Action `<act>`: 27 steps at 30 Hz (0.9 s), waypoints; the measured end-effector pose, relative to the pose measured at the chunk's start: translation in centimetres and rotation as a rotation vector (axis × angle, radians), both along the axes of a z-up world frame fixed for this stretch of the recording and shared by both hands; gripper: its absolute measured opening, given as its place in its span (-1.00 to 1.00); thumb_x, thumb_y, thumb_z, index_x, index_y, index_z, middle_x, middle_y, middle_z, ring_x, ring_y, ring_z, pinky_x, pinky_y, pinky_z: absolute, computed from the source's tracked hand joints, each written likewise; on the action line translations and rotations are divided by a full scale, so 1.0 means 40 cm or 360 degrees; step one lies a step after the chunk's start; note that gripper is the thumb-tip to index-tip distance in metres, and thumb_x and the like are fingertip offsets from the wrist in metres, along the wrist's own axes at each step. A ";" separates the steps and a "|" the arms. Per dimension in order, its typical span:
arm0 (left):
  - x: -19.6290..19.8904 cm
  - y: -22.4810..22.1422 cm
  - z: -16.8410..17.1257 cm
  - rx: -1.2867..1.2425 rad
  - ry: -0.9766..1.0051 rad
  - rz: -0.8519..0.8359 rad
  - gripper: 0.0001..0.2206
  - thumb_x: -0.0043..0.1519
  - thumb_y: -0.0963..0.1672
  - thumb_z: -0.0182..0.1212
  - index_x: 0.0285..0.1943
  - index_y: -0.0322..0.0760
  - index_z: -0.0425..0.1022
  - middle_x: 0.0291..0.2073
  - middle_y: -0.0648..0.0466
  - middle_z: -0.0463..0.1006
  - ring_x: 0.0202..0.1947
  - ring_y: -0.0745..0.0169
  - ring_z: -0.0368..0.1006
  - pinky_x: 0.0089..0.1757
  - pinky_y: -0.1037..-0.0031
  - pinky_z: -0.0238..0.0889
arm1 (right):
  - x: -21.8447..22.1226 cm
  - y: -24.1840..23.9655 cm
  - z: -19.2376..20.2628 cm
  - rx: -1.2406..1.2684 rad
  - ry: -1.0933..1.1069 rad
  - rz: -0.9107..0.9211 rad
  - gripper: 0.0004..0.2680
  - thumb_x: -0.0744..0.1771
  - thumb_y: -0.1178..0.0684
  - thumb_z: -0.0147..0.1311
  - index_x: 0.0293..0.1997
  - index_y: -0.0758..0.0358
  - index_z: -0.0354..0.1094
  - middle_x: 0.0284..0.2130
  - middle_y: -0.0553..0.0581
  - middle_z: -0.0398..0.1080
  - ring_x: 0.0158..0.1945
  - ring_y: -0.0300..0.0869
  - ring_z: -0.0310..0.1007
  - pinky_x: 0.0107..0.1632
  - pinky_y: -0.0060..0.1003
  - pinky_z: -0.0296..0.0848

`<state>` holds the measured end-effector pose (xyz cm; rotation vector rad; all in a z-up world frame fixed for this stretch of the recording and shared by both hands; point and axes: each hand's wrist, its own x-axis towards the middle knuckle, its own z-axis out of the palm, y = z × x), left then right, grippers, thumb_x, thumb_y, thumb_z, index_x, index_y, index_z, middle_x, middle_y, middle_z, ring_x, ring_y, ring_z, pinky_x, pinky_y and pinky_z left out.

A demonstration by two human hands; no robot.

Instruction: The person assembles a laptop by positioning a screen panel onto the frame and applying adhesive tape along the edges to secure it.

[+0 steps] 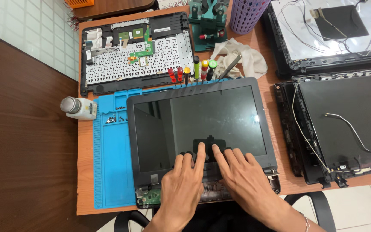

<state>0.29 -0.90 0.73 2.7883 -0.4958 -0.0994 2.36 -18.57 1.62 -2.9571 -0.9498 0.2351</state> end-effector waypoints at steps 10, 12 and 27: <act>0.008 0.009 0.015 -0.0222 0.0200 0.0029 -0.16 -0.10 -0.25 0.46 0.43 -0.51 0.12 -0.20 -0.12 0.45 -0.10 0.00 0.42 -0.39 0.40 0.44 | 0.012 0.001 0.017 -0.0052 0.0122 0.0011 -0.27 0.08 0.25 0.24 0.42 0.53 -0.02 -0.19 0.18 0.28 -0.09 -0.01 0.30 -0.18 -0.22 0.29; 0.007 0.010 0.013 -0.0226 0.0213 0.0046 -0.18 -0.07 -0.25 0.45 0.44 -0.48 0.13 -0.24 -0.10 0.45 -0.10 0.03 0.43 -0.37 0.40 0.45 | 0.012 -0.001 0.015 -0.0050 0.0135 0.0005 -0.25 0.06 0.26 0.24 0.43 0.53 -0.02 -0.18 0.18 0.29 -0.08 -0.01 0.30 -0.17 -0.23 0.29; 0.021 0.033 0.023 -0.0253 0.0398 0.0022 -0.15 -0.03 -0.12 0.51 0.48 -0.35 0.15 -0.07 -0.10 0.45 -0.06 -0.03 0.39 -0.17 0.29 0.40 | 0.032 -0.032 0.028 0.0675 0.0336 -0.0065 -0.38 0.18 0.04 0.33 0.32 0.45 0.05 -0.16 0.24 0.35 -0.10 0.08 0.32 -0.08 -0.05 0.31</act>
